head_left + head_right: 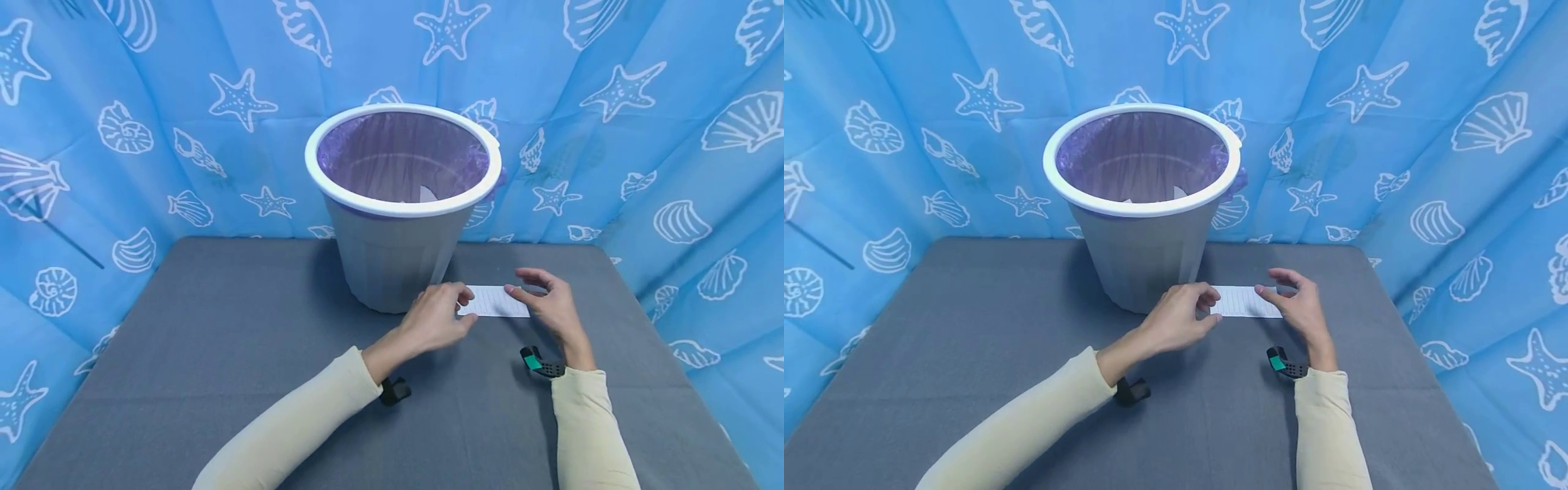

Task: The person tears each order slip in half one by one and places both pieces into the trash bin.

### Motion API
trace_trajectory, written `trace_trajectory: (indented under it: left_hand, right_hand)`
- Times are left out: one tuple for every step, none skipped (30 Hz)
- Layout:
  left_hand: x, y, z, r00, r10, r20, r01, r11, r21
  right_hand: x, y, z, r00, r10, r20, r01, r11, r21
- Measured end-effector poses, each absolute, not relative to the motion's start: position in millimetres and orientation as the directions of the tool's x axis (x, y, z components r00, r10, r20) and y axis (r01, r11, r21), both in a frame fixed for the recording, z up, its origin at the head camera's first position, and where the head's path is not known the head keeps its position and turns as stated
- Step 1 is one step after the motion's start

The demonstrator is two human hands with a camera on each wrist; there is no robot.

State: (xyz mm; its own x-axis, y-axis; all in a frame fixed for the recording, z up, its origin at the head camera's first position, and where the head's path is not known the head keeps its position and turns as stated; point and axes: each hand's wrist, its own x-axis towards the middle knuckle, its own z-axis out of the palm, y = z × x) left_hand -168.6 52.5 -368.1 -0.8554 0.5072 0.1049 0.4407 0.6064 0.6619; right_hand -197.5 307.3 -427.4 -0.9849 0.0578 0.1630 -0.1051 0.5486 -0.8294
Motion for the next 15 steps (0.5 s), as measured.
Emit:
trace_trajectory:
  left_hand:
    - [-170.6, 54.2, -372.4, -0.862, 0.498, 0.1, 0.431, 0.613, 0.663]
    - [-172.8, 56.1, -377.1, -0.867, 0.489, 0.096, 0.42, 0.615, 0.668]
    - [-175.0, 57.8, -381.7, -0.873, 0.48, 0.089, 0.405, 0.611, 0.68]
    - [-177.0, 59.5, -386.2, -0.878, 0.472, 0.081, 0.388, 0.604, 0.696]
    - [-179.1, 61.3, -390.8, -0.884, 0.462, 0.071, 0.37, 0.597, 0.712]
    - [-181.2, 63.3, -395.5, -0.89, 0.452, 0.06, 0.349, 0.589, 0.729]
    - [-183.4, 65.3, -400.2, -0.896, 0.442, 0.047, 0.324, 0.577, 0.75]
    - [-185.4, 67.5, -404.8, -0.901, 0.432, 0.034, 0.3, 0.565, 0.769]
    - [-187.4, 69.7, -409.1, -0.907, 0.42, 0.022, 0.277, 0.557, 0.783]
    - [-189.5, 72.0, -413.2, -0.913, 0.407, 0.011, 0.256, 0.553, 0.793]
    - [-191.7, 74.5, -417.0, -0.919, 0.394, 0.002, 0.239, 0.554, 0.797]
    - [-193.9, 77.1, -420.7, -0.924, 0.382, -0.005, 0.226, 0.556, 0.8]
    - [-196.3, 79.5, -424.1, -0.928, 0.371, -0.01, 0.215, 0.558, 0.801]
    - [-198.6, 81.7, -427.2, -0.931, 0.364, -0.013, 0.207, 0.56, 0.802]
    - [-200.7, 83.8, -430.1, -0.934, 0.356, -0.019, 0.198, 0.563, 0.802]
  right_hand:
    - [-197.8, 308.1, -431.5, -0.987, 0.049, 0.156, -0.104, 0.55, -0.829]
    - [-198.3, 308.8, -435.5, -0.988, 0.038, 0.148, -0.103, 0.545, -0.832]
    - [-198.8, 309.5, -439.4, -0.99, 0.025, 0.14, -0.105, 0.541, -0.834]
    - [-199.4, 310.2, -443.2, -0.991, 0.015, 0.132, -0.103, 0.538, -0.837]
    - [-199.8, 310.9, -446.7, -0.992, 0.007, 0.122, -0.099, 0.538, -0.837]
    - [-200.0, 311.5, -449.9, -0.993, 0.0, 0.115, -0.096, 0.542, -0.835]
    - [-200.2, 312.0, -452.6, -0.994, -0.003, 0.105, -0.09, 0.544, -0.835]
    - [-200.5, 312.5, -454.8, -0.995, -0.006, 0.097, -0.084, 0.546, -0.834]
    - [-200.8, 313.0, -456.6, -0.996, -0.008, 0.088, -0.077, 0.552, -0.83]
    - [-201.1, 313.4, -457.9, -0.997, -0.008, 0.079, -0.07, 0.56, -0.825]
    - [-201.2, 313.8, -458.6, -0.997, -0.008, 0.071, -0.063, 0.571, -0.818]
    - [-201.5, 313.9, -459.0, -0.998, -0.01, 0.064, -0.058, 0.581, -0.811]
    - [-202.0, 314.0, -459.0, -0.998, -0.014, 0.059, -0.056, 0.592, -0.804]
    - [-202.6, 313.9, -458.8, -0.998, -0.022, 0.054, -0.056, 0.602, -0.797]
    - [-203.2, 313.9, -458.5, -0.998, -0.031, 0.05, -0.058, 0.612, -0.789]
